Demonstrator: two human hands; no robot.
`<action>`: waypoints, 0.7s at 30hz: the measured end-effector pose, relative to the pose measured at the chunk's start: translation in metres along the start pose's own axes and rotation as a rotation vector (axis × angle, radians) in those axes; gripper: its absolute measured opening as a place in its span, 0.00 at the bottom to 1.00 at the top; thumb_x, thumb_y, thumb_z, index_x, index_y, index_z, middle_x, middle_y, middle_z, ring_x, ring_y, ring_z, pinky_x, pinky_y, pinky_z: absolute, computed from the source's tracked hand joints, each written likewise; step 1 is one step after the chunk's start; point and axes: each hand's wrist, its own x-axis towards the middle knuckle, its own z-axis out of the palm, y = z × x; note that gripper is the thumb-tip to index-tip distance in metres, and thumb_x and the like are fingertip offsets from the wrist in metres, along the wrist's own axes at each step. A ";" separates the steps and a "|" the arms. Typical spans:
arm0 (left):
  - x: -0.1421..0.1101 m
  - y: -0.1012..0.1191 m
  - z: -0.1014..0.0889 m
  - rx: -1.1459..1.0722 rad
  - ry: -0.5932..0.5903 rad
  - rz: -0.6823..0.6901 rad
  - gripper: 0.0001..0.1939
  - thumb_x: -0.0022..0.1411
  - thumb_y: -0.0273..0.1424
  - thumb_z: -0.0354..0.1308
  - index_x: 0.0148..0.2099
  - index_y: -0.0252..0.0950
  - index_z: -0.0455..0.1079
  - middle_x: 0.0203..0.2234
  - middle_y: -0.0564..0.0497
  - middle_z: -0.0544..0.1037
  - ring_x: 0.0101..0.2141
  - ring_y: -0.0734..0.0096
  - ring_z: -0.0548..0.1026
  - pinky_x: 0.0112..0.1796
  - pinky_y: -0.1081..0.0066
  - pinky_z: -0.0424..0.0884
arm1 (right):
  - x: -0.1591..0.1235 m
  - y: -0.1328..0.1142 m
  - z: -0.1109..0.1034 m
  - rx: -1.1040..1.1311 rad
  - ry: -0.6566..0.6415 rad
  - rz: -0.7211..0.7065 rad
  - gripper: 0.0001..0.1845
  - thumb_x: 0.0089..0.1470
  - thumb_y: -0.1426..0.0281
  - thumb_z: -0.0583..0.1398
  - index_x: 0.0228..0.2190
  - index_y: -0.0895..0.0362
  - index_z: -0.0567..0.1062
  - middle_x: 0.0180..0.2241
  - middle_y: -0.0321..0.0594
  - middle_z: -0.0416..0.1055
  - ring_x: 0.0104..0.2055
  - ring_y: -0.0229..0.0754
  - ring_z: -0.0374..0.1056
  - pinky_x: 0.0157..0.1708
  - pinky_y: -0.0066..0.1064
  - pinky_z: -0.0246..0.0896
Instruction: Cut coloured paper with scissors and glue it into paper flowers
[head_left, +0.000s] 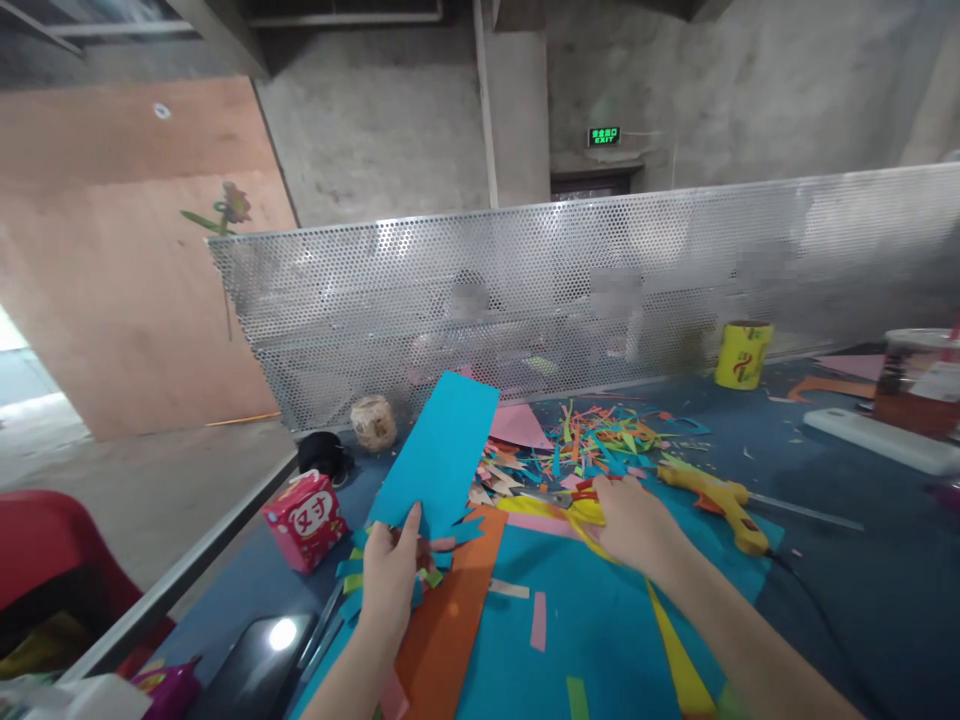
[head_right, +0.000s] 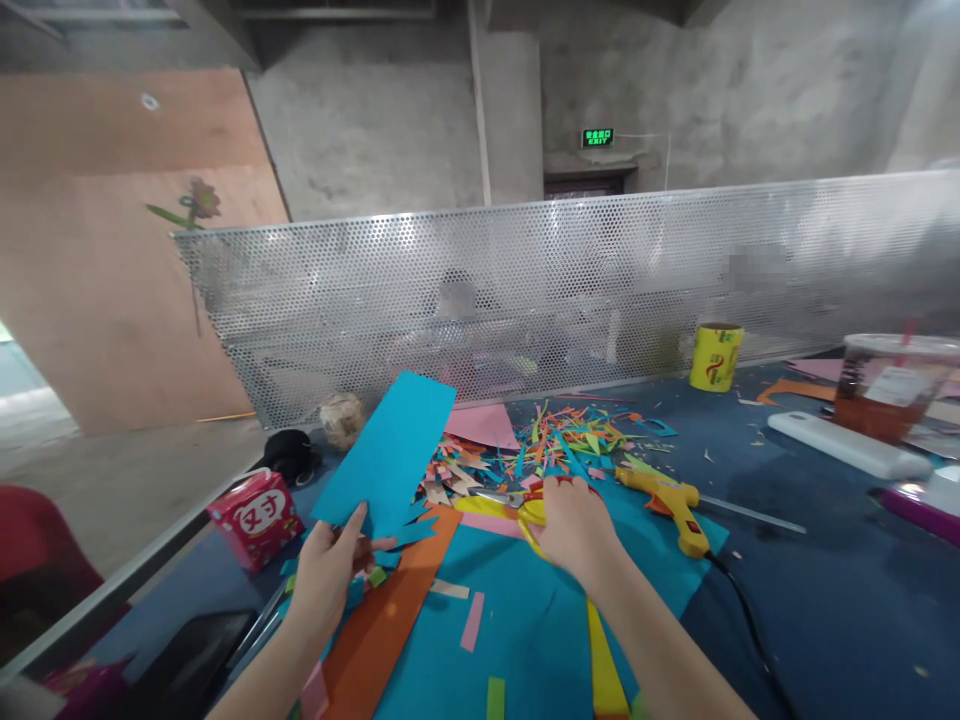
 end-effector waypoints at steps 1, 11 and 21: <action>-0.001 0.001 0.000 0.003 -0.001 -0.004 0.21 0.43 0.40 0.60 0.21 0.41 0.48 0.05 0.61 0.60 0.14 0.63 0.71 0.09 0.74 0.58 | 0.000 0.001 -0.002 0.003 0.020 0.015 0.19 0.43 0.67 0.57 0.38 0.65 0.67 0.34 0.55 0.69 0.42 0.55 0.63 0.33 0.37 0.58; 0.000 0.003 -0.001 0.016 0.001 0.016 0.18 0.43 0.41 0.59 0.21 0.39 0.52 0.07 0.55 0.68 0.09 0.71 0.64 0.10 0.73 0.58 | 0.004 -0.001 -0.001 0.392 0.299 0.046 0.18 0.46 0.58 0.54 0.35 0.58 0.63 0.33 0.48 0.68 0.42 0.52 0.62 0.35 0.34 0.58; -0.004 0.004 -0.001 -0.019 0.024 0.054 0.20 0.45 0.43 0.58 0.17 0.35 0.57 0.09 0.51 0.70 0.09 0.77 0.60 0.10 0.75 0.58 | -0.012 -0.020 0.003 0.559 0.194 -0.212 0.17 0.45 0.58 0.55 0.33 0.56 0.63 0.34 0.44 0.68 0.38 0.45 0.64 0.33 0.30 0.57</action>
